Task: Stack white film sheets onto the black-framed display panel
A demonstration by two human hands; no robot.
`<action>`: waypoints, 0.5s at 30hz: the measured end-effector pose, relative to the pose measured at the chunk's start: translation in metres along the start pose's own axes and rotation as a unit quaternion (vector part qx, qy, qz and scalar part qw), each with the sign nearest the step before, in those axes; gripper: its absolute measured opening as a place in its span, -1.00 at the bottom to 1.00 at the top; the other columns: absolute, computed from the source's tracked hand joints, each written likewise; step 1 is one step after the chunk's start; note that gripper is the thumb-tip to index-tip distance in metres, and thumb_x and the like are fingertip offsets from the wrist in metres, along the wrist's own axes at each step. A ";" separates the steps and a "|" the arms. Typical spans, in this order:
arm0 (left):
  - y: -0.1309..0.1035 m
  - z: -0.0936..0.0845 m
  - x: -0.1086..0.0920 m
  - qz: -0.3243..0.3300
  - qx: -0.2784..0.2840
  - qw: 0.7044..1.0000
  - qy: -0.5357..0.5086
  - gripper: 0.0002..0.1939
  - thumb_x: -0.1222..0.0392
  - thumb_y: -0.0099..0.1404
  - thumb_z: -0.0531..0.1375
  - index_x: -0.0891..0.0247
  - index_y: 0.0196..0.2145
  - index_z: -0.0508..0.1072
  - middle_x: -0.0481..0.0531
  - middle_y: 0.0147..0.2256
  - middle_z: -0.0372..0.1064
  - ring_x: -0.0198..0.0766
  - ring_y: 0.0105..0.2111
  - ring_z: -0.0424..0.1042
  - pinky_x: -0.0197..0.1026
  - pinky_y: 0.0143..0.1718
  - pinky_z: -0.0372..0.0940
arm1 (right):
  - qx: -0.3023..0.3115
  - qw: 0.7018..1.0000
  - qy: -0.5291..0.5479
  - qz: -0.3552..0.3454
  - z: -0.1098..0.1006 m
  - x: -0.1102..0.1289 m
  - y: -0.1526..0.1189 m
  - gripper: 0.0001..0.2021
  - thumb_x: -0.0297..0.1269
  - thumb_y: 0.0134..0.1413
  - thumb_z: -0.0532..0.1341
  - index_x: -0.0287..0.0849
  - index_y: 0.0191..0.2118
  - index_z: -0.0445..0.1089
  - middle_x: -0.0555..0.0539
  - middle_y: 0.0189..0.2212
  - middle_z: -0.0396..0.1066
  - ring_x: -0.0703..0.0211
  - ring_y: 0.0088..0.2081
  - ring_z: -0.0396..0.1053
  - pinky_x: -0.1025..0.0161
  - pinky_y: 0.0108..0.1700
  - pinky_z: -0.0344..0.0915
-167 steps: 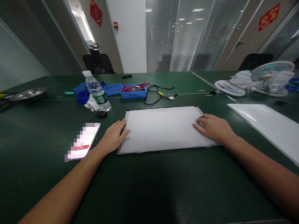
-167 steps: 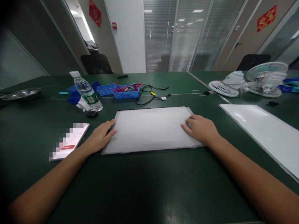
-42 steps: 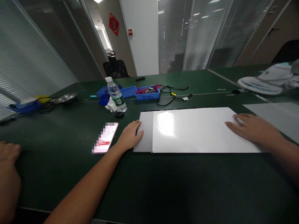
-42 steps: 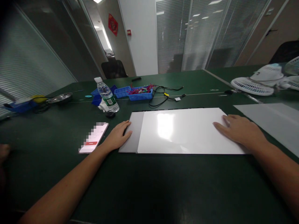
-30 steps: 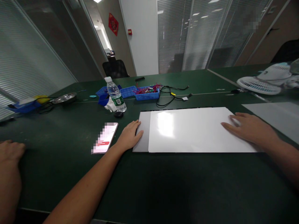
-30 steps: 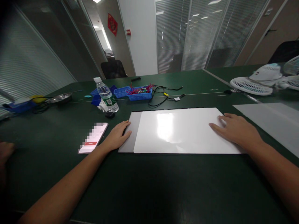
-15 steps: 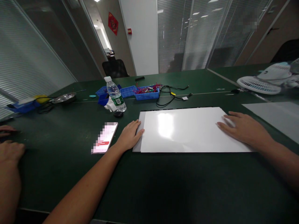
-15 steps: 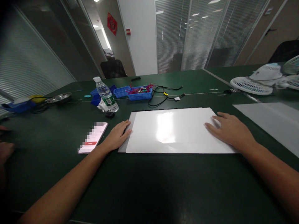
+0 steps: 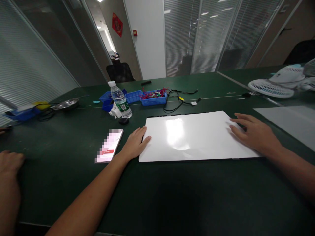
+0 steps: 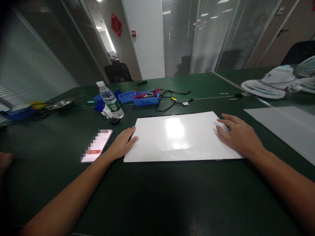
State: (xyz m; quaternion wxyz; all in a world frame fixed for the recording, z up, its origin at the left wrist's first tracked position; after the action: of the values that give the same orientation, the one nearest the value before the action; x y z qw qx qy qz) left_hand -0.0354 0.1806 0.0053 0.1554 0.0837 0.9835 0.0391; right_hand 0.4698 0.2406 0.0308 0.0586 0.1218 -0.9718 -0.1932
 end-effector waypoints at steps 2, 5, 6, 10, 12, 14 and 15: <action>0.000 0.001 0.000 -0.001 0.002 1.000 -0.002 -0.18 -0.27 0.52 -0.13 0.42 0.45 0.14 0.28 0.46 0.07 0.13 0.47 0.03 0.17 0.44 -0.02 | -0.002 1.000 0.005 -0.004 0.000 0.001 -0.001 -0.40 0.20 0.37 0.04 -0.11 0.22 0.48 -0.09 0.36 0.25 -0.13 0.10 0.43 -0.12 0.03 0.43; -0.001 0.001 0.000 0.000 0.010 1.000 0.004 -0.17 -0.28 0.52 -0.13 0.42 0.46 0.13 0.26 0.47 0.04 0.14 0.47 0.01 0.19 0.44 -0.01 | -0.006 1.000 0.008 -0.017 -0.001 0.004 -0.001 -0.43 0.17 0.39 0.04 -0.10 0.21 0.48 -0.07 0.35 0.26 -0.08 0.08 0.43 -0.09 0.02 0.43; -0.001 0.001 -0.001 0.002 0.013 1.000 0.008 -0.16 -0.28 0.51 -0.12 0.42 0.47 0.12 0.27 0.47 0.03 0.15 0.48 0.00 0.19 0.44 0.00 | -0.007 1.000 0.008 -0.022 -0.002 0.005 -0.002 -0.44 0.16 0.39 0.03 -0.10 0.21 0.48 -0.07 0.35 0.26 -0.07 0.07 0.44 -0.07 0.01 0.43; -0.001 0.002 -0.003 0.006 0.027 0.999 0.027 -0.09 -0.32 0.47 -0.04 0.44 0.49 0.07 0.27 0.49 -0.02 0.19 0.49 -0.04 0.21 0.44 -0.01 | 0.005 1.000 0.002 -0.020 -0.004 0.007 -0.001 -0.44 0.15 0.41 0.02 -0.09 0.22 0.48 -0.06 0.36 0.26 0.01 -0.06 0.48 -0.01 -0.10 0.44; -0.001 0.002 -0.002 0.000 0.031 0.999 0.030 -0.09 -0.32 0.45 -0.02 0.42 0.49 0.06 0.25 0.49 -0.04 0.19 0.49 -0.06 0.22 0.44 -0.01 | 0.010 1.000 0.001 -0.020 -0.004 0.008 -0.001 -0.44 0.15 0.42 0.01 -0.09 0.21 0.49 -0.05 0.35 0.27 0.03 -0.08 0.49 0.00 -0.11 0.44; 0.000 0.002 -0.002 -0.007 0.031 0.999 0.027 -0.10 -0.31 0.45 -0.02 0.39 0.49 0.07 0.24 0.49 -0.04 0.18 0.49 -0.05 0.21 0.43 0.00 | 0.010 1.000 0.002 -0.022 -0.004 0.008 -0.002 -0.44 0.16 0.42 0.01 -0.09 0.20 0.50 -0.04 0.33 0.29 0.03 -0.08 0.49 -0.01 -0.09 0.44; 0.000 0.001 -0.002 -0.010 0.030 0.999 0.025 -0.11 -0.31 0.45 -0.01 0.37 0.49 0.07 0.23 0.49 -0.04 0.17 0.49 -0.04 0.20 0.43 0.01 | 0.011 1.000 0.002 -0.022 -0.003 0.008 -0.002 -0.44 0.16 0.42 0.00 -0.09 0.19 0.50 -0.04 0.33 0.30 0.04 -0.09 0.49 -0.01 -0.08 0.44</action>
State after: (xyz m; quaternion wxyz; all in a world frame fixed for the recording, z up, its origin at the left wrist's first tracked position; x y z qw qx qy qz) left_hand -0.0334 0.1802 0.0046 0.1285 0.0779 0.9886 0.0101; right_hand 0.4628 0.2355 0.0337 0.0549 0.1443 -0.9708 -0.1835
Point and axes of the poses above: each hand's wrist, its own y-axis towards the middle knuckle, its own z-axis out of the palm, x = y × z, the point moved 8 cm from there along y, towards the middle knuckle
